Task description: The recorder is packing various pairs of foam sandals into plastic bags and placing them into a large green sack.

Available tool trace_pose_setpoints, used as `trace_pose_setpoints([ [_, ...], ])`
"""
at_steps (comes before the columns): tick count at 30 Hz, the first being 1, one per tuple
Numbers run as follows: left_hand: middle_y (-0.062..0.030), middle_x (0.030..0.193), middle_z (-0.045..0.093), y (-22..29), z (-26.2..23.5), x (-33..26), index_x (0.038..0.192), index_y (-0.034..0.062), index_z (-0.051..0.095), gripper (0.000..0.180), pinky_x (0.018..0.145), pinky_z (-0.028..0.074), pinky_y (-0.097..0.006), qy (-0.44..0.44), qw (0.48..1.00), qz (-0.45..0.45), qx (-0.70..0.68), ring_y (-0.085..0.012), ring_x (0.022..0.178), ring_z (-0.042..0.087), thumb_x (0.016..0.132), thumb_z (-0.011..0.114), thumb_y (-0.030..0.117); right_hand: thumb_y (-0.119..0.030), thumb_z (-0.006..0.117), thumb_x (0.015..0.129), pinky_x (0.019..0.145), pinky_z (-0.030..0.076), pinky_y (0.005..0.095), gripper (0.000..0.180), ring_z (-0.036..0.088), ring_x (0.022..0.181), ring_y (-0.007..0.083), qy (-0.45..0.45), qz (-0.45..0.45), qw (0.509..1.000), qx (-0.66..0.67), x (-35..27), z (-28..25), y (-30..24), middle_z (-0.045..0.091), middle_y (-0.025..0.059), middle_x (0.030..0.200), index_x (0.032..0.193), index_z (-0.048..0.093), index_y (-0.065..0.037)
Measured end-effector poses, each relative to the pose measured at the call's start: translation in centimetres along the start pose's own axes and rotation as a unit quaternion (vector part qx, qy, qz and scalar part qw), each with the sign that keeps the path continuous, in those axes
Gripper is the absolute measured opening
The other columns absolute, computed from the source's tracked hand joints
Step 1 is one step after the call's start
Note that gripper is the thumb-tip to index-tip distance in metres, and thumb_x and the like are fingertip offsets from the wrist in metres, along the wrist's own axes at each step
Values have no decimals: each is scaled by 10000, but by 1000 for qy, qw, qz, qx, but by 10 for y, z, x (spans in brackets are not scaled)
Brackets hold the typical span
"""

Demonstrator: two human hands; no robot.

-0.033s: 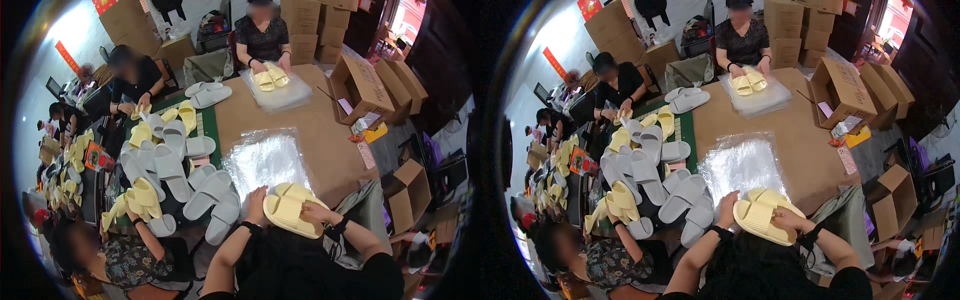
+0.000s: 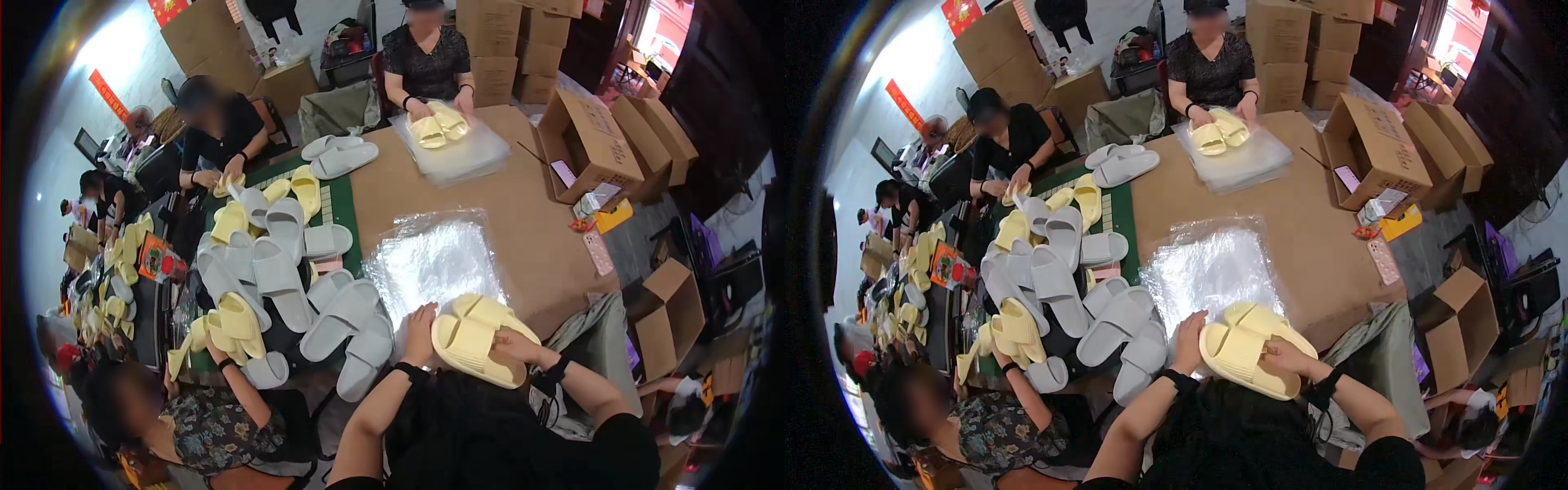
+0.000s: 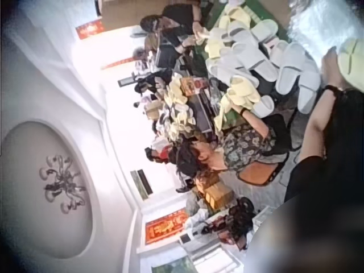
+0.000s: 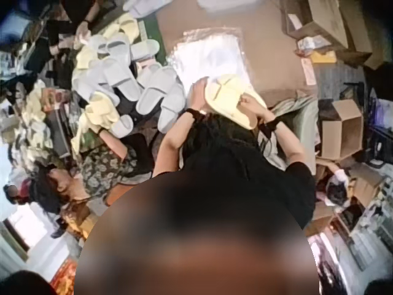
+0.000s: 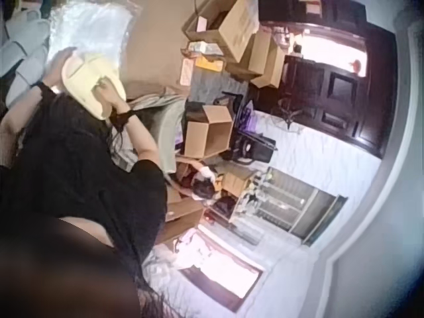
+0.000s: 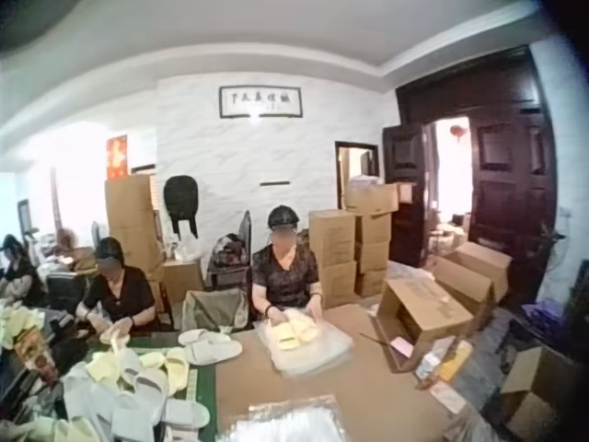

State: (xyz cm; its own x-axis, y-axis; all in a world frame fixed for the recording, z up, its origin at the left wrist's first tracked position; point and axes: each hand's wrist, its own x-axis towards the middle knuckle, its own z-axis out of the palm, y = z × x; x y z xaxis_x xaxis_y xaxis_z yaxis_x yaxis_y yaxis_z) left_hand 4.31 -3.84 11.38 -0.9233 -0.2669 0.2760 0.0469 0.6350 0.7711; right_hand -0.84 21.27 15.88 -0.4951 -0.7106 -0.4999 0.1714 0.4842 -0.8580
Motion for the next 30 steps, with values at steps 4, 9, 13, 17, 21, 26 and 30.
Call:
trace_pose_setpoints([
  [4,-189,1103,559,11,-6,9,1098,16,539,239,895,391,-409,18,999,-12,-25,-355,1044,496,899,426,86,-182,539,813,720,442,395,247,554,829,325,173,-179,936,-249,19,1,27,580,192,885,984,589,-11],
  [9,-174,1171,525,13,-11,16,1182,35,501,306,960,321,-465,34,999,-8,-22,-358,1112,456,885,442,83,-184,551,777,758,430,422,215,521,870,370,265,-159,936,-168,21,6,12,561,187,875,908,615,-26],
  [13,-173,1239,473,33,-14,13,1169,46,532,327,974,316,-471,12,999,43,24,-365,1159,414,848,473,60,-215,580,734,748,415,436,216,502,913,351,275,-132,886,-349,17,6,0,551,169,881,841,595,-29],
  [17,-166,1286,423,44,-8,16,1112,66,578,280,1002,287,-480,-17,996,88,13,-426,1225,310,845,492,69,-225,609,702,738,417,442,276,496,879,362,276,-167,849,-419,27,23,-20,536,194,878,854,566,1],
  [21,-169,1270,434,47,-11,23,1061,70,595,236,1017,269,-484,-36,994,98,3,-452,1245,264,844,500,65,-205,605,714,724,409,443,272,492,865,357,317,-143,856,-382,40,24,-25,534,187,848,867,548,12],
  [26,-124,1282,443,67,-15,24,1057,100,599,225,1025,221,-512,-139,973,168,71,-410,1270,260,853,506,69,-181,634,702,694,395,424,224,485,873,342,366,-156,838,-373,49,26,-25,526,173,832,834,558,-16],
  [30,-85,1300,430,74,-11,17,1081,119,593,274,1023,185,-553,-179,965,189,42,-396,1285,233,818,533,65,-157,629,691,694,382,460,264,464,841,382,392,-227,833,-318,57,17,-30,511,182,843,868,522,8],
])
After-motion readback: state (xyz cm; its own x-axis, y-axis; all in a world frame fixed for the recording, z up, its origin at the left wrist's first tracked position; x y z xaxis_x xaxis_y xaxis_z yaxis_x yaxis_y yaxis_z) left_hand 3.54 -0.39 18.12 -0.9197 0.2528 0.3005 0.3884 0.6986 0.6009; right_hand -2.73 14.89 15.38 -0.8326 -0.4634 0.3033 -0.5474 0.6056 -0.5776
